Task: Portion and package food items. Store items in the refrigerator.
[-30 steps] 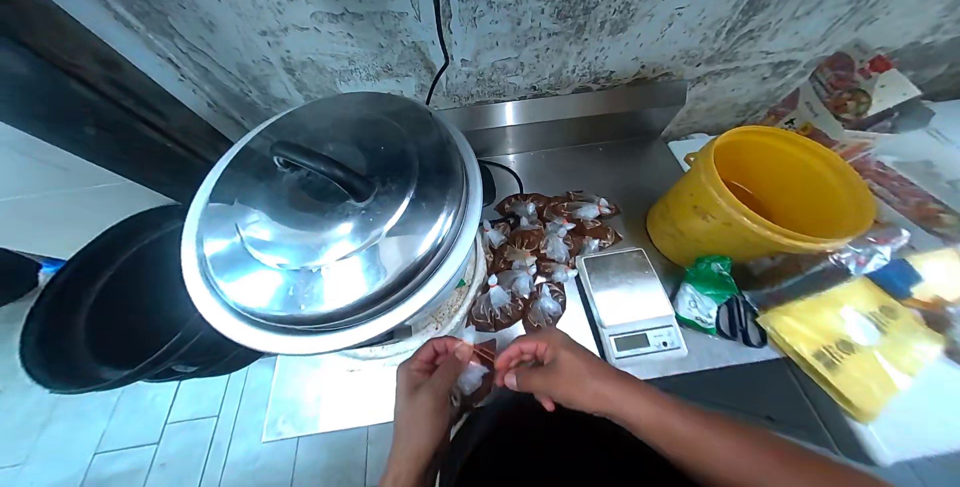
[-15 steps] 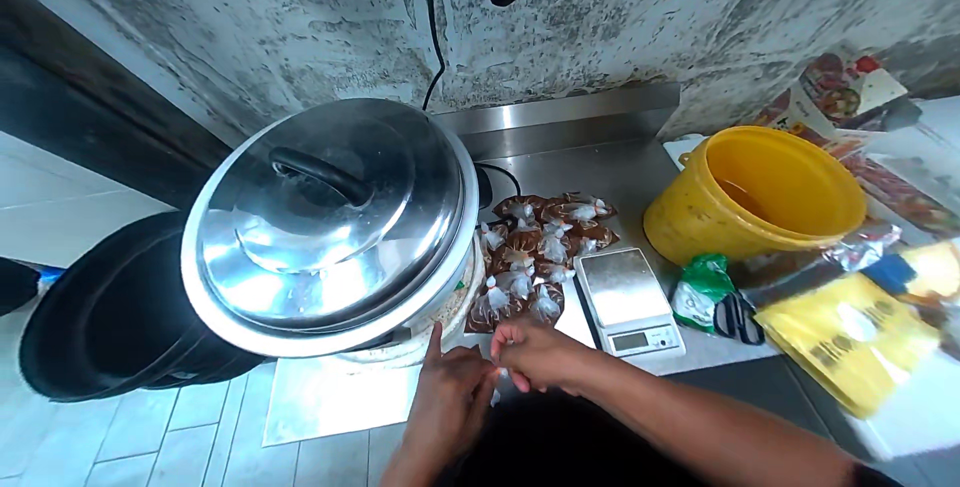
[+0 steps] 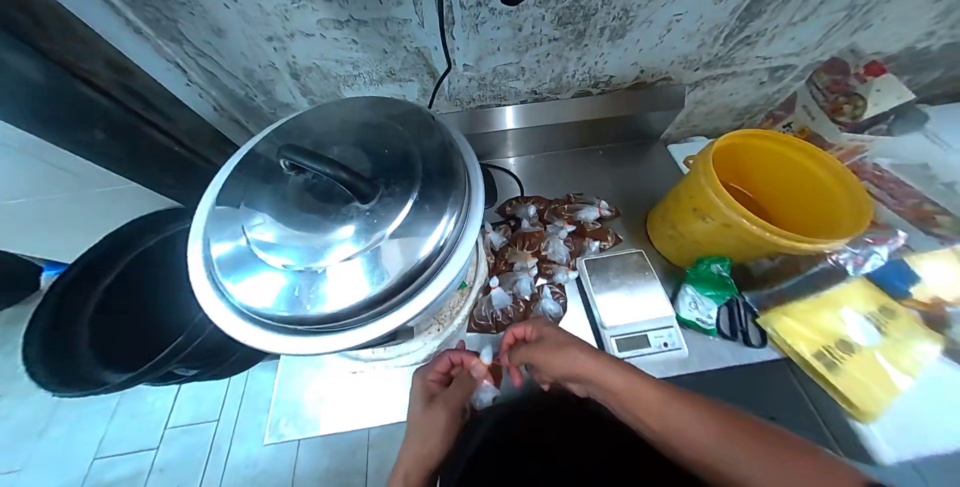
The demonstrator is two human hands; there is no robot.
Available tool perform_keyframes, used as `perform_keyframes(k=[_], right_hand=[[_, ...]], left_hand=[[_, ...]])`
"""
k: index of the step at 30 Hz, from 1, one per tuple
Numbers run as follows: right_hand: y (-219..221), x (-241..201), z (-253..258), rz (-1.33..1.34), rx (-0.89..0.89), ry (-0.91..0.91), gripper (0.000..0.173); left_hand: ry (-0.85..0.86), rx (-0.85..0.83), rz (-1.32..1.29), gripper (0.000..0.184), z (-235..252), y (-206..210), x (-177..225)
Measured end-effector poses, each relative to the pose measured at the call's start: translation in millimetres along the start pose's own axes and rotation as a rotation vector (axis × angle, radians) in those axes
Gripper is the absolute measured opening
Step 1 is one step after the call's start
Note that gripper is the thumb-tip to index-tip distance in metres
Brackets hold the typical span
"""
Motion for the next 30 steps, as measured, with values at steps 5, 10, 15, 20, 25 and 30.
perform_keyframes(k=[5,10,15,20,25,30], right_hand=[[7.0,1.7,5.7,-0.016,0.064,0.192,0.015],[20.6,2.9,11.7,-0.1,0.071,0.194,0.015],[44.7,-12.0,8.2,-0.297,0.109,0.066,0.018],[53.1,-3.7,-9.8,-0.093,0.211,0.023,0.028],[26.3,21.6,-41.4,0.363,0.524,-0.169,0.028],[12.1,30.2,-57.0,0.349,0.586,-0.293,0.022]], left_hand=[[0.25,-0.135,0.575,0.022,-2.4,5.4,0.4],[0.364,-0.168,0.918,0.03,-1.6,1.9,-9.0],[0.106,-0.001,0.843,0.024,-0.4,-13.9,-25.6],[-0.045,0.074,0.567,0.013,3.3,-22.0,-31.9],[-0.02,-0.014,0.521,0.012,14.1,-15.3,-16.1],[0.136,-0.245,0.591,0.011,21.1,16.7,0.8]])
Point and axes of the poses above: each hand's wrist, its own z-axis towards the middle knuckle, its own y-axis out of the palm, x = y × z, the point moved 7 cm from there along z, towards the middle knuckle, and after that the axes turned 5 degrees about -y, right-handed, at the moved point
